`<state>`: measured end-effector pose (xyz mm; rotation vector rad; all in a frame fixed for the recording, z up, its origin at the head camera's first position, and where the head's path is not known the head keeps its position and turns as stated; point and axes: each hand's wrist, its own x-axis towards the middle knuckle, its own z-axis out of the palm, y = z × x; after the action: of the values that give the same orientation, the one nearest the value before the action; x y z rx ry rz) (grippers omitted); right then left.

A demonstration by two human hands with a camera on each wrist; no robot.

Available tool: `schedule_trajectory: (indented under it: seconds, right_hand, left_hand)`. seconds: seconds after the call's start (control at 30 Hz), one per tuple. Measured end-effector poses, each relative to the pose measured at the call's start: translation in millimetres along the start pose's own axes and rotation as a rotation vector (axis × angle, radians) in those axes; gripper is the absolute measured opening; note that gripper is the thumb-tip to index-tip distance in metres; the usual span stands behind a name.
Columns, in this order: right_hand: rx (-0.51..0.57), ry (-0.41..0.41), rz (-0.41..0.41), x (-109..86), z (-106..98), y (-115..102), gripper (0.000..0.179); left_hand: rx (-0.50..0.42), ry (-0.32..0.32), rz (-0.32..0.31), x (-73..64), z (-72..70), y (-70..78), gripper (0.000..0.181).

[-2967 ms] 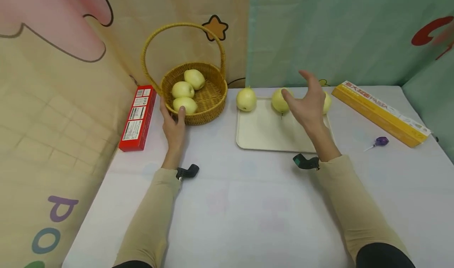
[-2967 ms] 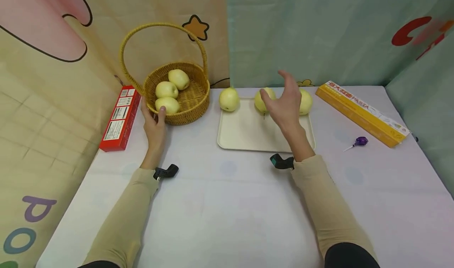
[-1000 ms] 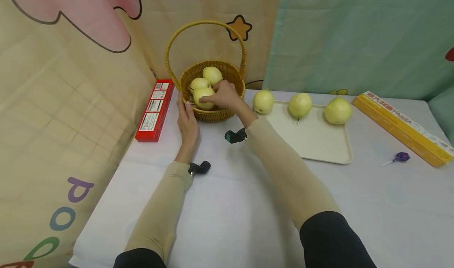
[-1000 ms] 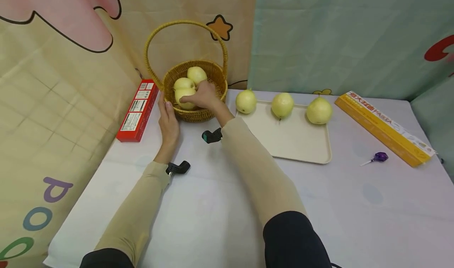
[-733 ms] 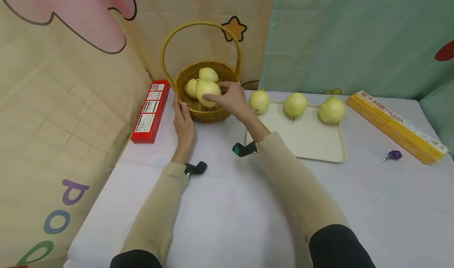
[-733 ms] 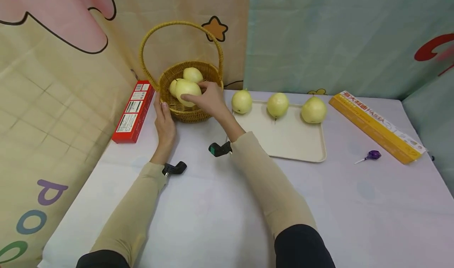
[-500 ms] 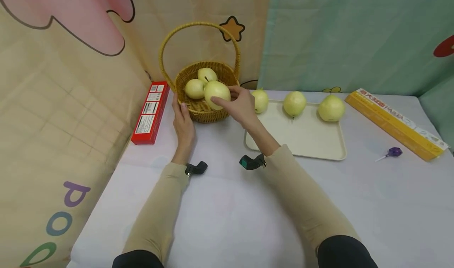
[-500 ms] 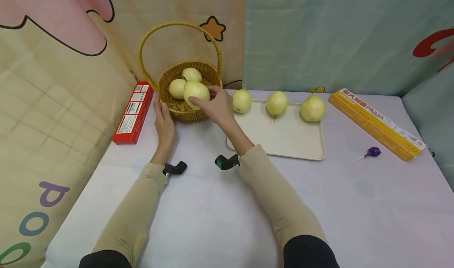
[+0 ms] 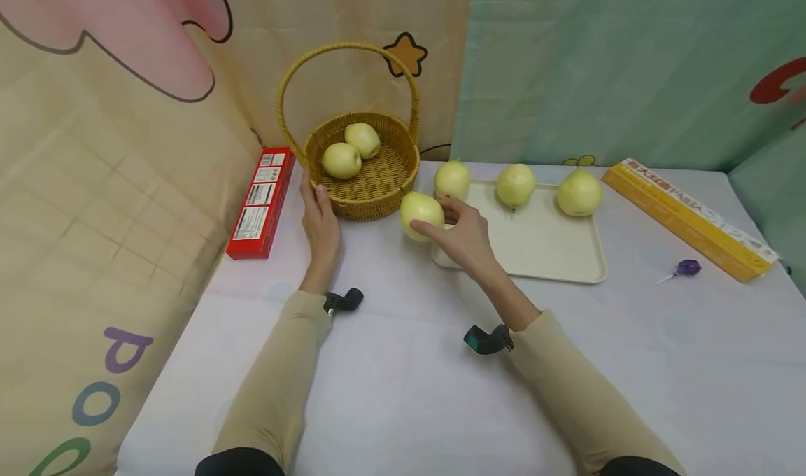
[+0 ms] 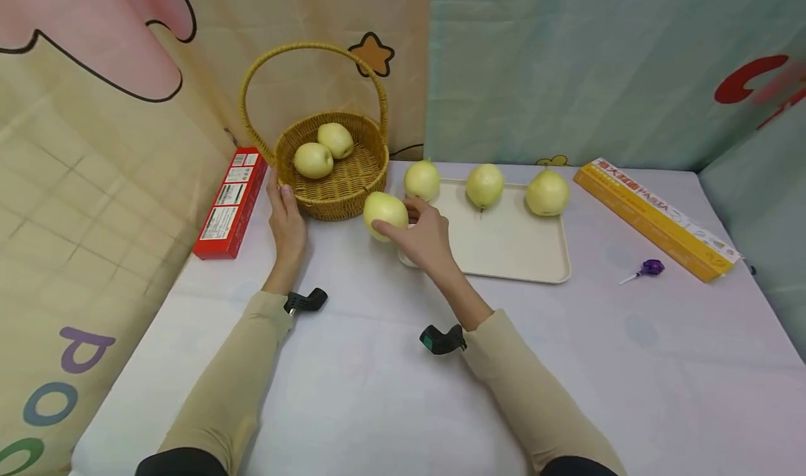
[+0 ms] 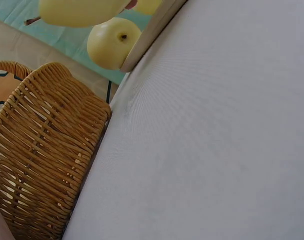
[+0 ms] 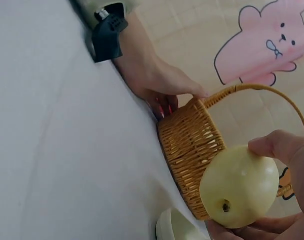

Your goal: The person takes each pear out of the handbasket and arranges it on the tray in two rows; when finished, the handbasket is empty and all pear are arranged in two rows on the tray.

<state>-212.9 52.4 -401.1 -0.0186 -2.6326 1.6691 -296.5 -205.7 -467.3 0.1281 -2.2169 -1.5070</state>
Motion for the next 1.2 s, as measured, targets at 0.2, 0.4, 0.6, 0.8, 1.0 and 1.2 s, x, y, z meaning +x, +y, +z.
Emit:
schedule_trajectory:
  seconds: [0.2,0.4,0.6,0.8,1.0,1.2]
  right_hand:
    - [-0.077,0.003,0.031,-11.5,-12,23,0.069]
    - [-0.196,-0.011,0.082,-15.2,-19,24,0.071]
    - [-0.340,-0.093,0.060,-14.6,-30,17,0.071]
    - [-0.241,-0.211,0.006,-7.3,-45,23,0.072]
    - [-0.082,-0.290,-0.012,-5.2,-50,29,0.078]
    - [-0.150,-0.234,0.034,-7.3,-44,29,0.082]
  left_hand:
    - [0.005,-0.001,0.009,0.5,-0.8,-1.8,0.057]
    - [-0.001,-0.005,0.006,0.5,-5.3,0.3,0.058]
    - [-0.015,-0.005,-0.007,1.1,-7.5,-1.4,0.059]
    - [-0.012,-0.013,-0.003,1.4,-2.6,-2.0,0.059]
    - [-0.003,-0.022,0.003,1.0,0.7,-1.3,0.059]
    - [-0.002,-0.014,0.008,0.6,1.1,-0.9,0.059]
